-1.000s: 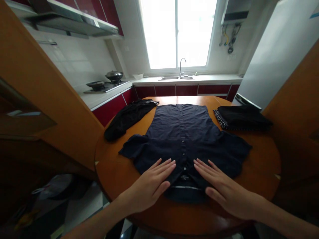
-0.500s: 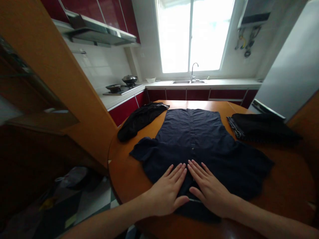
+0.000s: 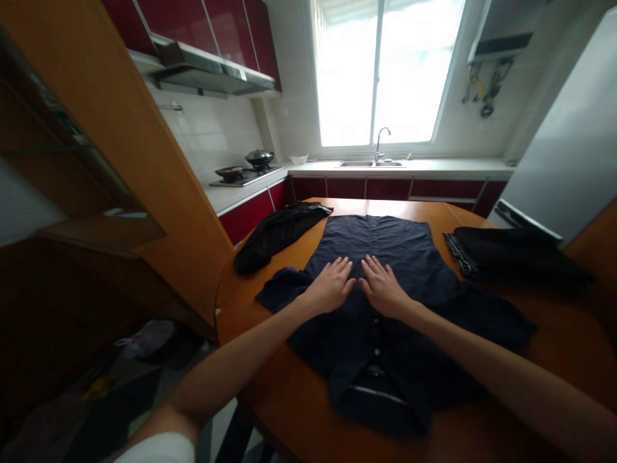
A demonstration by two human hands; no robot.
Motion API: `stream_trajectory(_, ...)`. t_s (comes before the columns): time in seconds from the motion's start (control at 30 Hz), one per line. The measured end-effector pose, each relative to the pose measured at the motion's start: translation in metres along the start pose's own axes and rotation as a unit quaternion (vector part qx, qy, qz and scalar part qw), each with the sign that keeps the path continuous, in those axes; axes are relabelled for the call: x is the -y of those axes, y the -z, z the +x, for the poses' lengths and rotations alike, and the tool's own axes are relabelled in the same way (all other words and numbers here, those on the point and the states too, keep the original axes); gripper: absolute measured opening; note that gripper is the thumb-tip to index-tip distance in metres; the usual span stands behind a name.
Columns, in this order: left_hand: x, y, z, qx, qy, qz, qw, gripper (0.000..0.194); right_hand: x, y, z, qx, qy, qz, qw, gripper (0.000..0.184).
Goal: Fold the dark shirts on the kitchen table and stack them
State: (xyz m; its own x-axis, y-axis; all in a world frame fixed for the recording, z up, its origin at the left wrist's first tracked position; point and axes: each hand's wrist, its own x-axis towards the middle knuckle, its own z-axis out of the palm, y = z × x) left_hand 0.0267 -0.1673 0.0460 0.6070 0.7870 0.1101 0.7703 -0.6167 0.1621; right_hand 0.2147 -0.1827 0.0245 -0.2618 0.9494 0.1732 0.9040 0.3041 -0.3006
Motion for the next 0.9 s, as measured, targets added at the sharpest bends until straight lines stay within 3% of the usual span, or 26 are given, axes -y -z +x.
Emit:
stream_trajectory(0.13, 0.016, -0.039, 0.006, 0.048, 0.021, 0.014, 0.999, 0.075, -0.011, -0.03, 0.001, 0.031, -0.017, -0.009, 0.999, 0.065)
stream_trajectory(0.23, 0.019, -0.05, 0.0, 0.055, 0.034, 0.016, 0.998, 0.077, -0.015, -0.037, -0.003, 0.029, -0.016, 0.001, 0.999, 0.063)
stream_trajectory(0.4, 0.019, -0.049, 0.002, 0.058, 0.038, 0.008, 0.998, 0.076, -0.016, -0.035, -0.001, -0.016, 0.003, 0.023, 1.0, 0.057)
stream_trajectory(0.63, 0.021, -0.047, 0.002, 0.072, 0.039, 0.002, 0.997, 0.078, -0.021, -0.042, 0.001, 0.016, 0.038, 0.026, 0.999, 0.056)
stream_trajectory(0.9, 0.032, -0.042, 0.007, 0.058, 0.13, 0.024, 0.99, 0.078, -0.02, -0.038, 0.0, 0.032, 0.098, 0.025, 0.994, 0.056)
